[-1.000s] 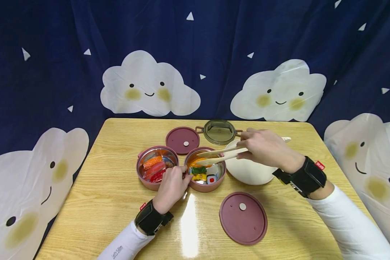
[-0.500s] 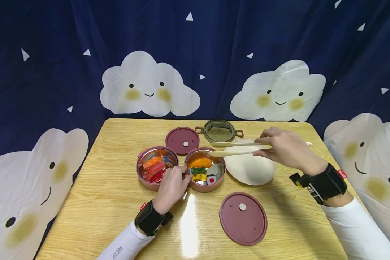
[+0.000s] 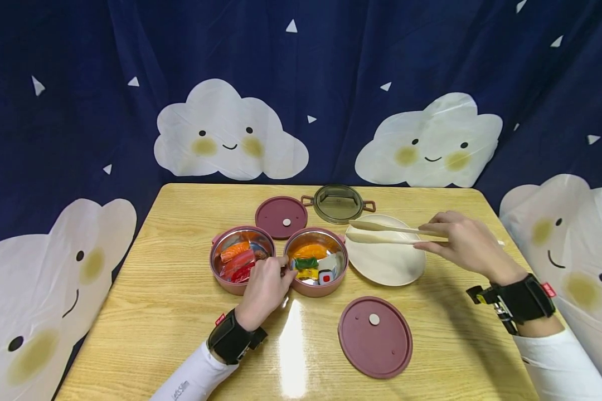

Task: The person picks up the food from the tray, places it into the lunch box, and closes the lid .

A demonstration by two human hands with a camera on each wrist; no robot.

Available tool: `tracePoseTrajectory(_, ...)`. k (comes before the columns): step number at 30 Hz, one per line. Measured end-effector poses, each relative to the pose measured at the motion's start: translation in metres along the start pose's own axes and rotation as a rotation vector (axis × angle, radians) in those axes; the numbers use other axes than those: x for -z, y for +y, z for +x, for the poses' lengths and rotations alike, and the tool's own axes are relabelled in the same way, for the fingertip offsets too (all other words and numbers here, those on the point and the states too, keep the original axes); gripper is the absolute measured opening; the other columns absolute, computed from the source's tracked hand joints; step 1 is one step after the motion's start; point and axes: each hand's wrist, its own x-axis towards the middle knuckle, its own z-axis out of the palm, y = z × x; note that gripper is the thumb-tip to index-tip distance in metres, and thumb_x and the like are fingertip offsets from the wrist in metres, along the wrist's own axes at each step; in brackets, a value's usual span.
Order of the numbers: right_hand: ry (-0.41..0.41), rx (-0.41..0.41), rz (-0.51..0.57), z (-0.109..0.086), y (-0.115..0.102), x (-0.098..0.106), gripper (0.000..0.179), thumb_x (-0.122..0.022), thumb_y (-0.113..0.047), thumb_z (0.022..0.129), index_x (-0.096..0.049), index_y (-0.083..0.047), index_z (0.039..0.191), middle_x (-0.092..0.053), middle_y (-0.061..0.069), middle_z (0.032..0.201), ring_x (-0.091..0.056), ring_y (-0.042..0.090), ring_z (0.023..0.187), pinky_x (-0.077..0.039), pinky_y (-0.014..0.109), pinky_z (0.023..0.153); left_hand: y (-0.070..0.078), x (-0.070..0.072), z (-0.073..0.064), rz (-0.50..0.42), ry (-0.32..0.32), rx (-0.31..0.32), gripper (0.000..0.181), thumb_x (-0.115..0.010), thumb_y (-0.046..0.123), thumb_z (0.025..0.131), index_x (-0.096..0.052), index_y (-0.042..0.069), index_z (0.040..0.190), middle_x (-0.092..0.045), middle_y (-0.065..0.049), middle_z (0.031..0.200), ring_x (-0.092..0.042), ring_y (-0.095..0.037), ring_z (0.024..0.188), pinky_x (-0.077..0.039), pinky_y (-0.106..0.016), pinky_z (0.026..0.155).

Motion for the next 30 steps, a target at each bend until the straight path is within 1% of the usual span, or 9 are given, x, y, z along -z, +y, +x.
tracePoseTrajectory(5, 0.008, -0.041, 0.01, -0.013, 0.009, -0.015, 0.034, -0.093, -0.032, 0.076, -0.084, -0.016, 0.105, -0.074, -0.002, 0.091, -0.065, 0.012, 0.074, -0.045, 0.028, 0.055, -0.001, 0.0, 0.0, 0.0, 0.004, -0.002, 0.016, -0.081, 0.01, 0.092, -0.078, -0.002, 0.101, -0.058, -0.001, 0.067, -0.047, -0.01, 0.059, -0.027, -0.021, 0.052)
tracePoseTrajectory(11, 0.003, -0.08, 0.042, -0.023, 0.017, -0.033, 0.037, -0.093, -0.032, 0.076, -0.084, -0.014, 0.107, -0.075, 0.0, 0.092, -0.068, 0.016, 0.078, -0.05, 0.035, 0.059, -0.001, 0.0, -0.001, 0.003, 0.005, -0.006, 0.016, -0.08, 0.011, 0.093, -0.078, -0.003, 0.1, -0.057, -0.001, 0.066, -0.047, -0.01, 0.058, -0.027, -0.021, 0.052)
tracePoseTrajectory(18, -0.018, -0.12, 0.071, -0.029, 0.026, -0.046, 0.038, -0.093, -0.029, 0.078, -0.083, -0.011, 0.109, -0.075, 0.003, 0.096, -0.07, 0.023, 0.084, -0.053, 0.044, 0.066, -0.001, 0.0, 0.0, 0.004, 0.002, 0.003, 0.016, -0.08, 0.011, 0.093, -0.078, -0.002, 0.101, -0.058, -0.002, 0.068, -0.048, -0.011, 0.059, -0.029, -0.021, 0.053)
tracePoseTrajectory(30, -0.059, -0.16, 0.087, -0.036, 0.038, -0.063, 0.037, -0.091, -0.029, 0.081, -0.082, -0.009, 0.11, -0.074, 0.008, 0.097, -0.071, 0.027, 0.085, -0.055, 0.045, 0.067, -0.001, 0.0, 0.0, -0.005, 0.003, -0.006, 0.018, -0.08, 0.011, 0.093, -0.078, -0.003, 0.104, -0.059, -0.002, 0.067, -0.047, -0.01, 0.057, -0.027, -0.02, 0.051)
